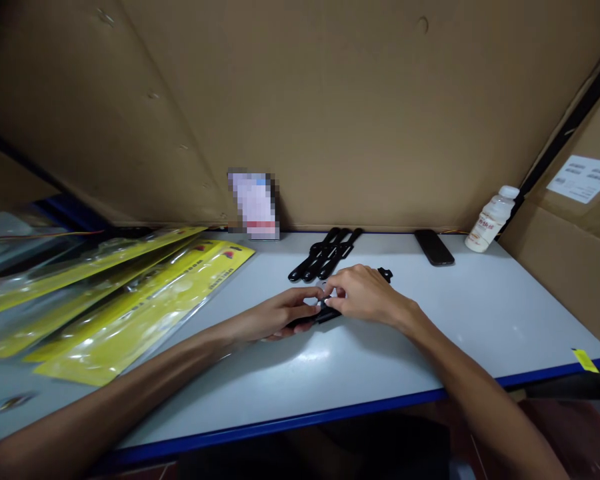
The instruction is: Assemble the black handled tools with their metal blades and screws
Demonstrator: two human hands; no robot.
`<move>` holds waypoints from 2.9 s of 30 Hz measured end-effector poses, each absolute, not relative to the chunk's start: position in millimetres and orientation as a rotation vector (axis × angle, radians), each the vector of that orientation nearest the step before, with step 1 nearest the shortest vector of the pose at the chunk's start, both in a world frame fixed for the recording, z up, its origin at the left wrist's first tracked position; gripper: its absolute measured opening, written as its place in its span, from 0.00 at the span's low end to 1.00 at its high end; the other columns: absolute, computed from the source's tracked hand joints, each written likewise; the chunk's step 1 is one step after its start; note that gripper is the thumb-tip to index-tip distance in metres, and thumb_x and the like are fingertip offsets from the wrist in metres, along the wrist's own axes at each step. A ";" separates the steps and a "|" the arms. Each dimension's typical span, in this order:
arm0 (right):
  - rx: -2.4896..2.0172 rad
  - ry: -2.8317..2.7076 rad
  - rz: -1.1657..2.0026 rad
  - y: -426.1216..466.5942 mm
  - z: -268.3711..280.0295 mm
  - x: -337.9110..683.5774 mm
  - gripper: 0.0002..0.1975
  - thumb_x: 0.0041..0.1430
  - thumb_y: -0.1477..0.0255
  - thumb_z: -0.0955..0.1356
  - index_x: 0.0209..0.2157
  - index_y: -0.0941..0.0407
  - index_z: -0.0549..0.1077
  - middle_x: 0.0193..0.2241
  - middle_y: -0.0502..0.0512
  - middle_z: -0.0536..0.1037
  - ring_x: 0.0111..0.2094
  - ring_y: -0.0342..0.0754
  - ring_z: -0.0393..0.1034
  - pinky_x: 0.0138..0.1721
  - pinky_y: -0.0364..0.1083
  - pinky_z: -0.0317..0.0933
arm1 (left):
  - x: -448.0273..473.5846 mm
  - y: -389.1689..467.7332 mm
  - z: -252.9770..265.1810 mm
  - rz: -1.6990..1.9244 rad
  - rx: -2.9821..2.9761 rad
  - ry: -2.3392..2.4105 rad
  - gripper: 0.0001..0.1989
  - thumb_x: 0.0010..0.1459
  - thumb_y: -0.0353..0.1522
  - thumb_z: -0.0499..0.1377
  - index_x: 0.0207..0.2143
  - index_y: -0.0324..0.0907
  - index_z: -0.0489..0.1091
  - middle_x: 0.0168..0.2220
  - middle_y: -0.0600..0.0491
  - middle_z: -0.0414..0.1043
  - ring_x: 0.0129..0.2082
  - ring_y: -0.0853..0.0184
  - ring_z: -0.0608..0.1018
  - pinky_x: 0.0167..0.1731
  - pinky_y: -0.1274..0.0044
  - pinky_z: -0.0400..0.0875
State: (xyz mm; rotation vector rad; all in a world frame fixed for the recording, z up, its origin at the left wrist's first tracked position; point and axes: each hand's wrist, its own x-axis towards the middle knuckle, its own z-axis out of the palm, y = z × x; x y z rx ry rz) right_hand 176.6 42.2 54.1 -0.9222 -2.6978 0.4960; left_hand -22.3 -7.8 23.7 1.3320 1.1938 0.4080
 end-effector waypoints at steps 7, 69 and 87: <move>-0.795 -2.690 0.524 42.2 43.6 172.9 0.20 0.54 0.85 0.63 0.36 0.51 0.81 0.37 0.51 0.77 0.34 0.43 0.67 0.34 0.43 0.53 | -19.4 -9.9 29.0 0.406 1.327 1.199 0.21 0.63 0.40 0.54 0.55 0.41 0.62 0.21 0.62 0.58 0.14 0.77 0.51 0.12 0.83 0.42; -0.854 -2.714 0.517 38.2 51.2 173.0 0.19 0.66 0.66 0.65 0.22 0.56 0.75 0.20 0.48 0.70 0.23 0.41 0.55 0.29 0.45 0.45 | -21.6 -9.7 30.4 0.392 1.330 1.195 0.13 0.63 0.38 0.52 0.47 0.42 0.64 0.22 0.61 0.60 0.14 0.77 0.52 0.13 0.82 0.43; -0.992 -2.698 0.320 39.7 47.9 172.0 0.18 0.66 0.67 0.64 0.24 0.56 0.77 0.20 0.49 0.67 0.22 0.42 0.50 0.28 0.46 0.42 | -20.8 -10.5 32.1 0.407 1.347 1.195 0.14 0.63 0.34 0.52 0.50 0.42 0.65 0.21 0.61 0.60 0.13 0.76 0.53 0.12 0.82 0.43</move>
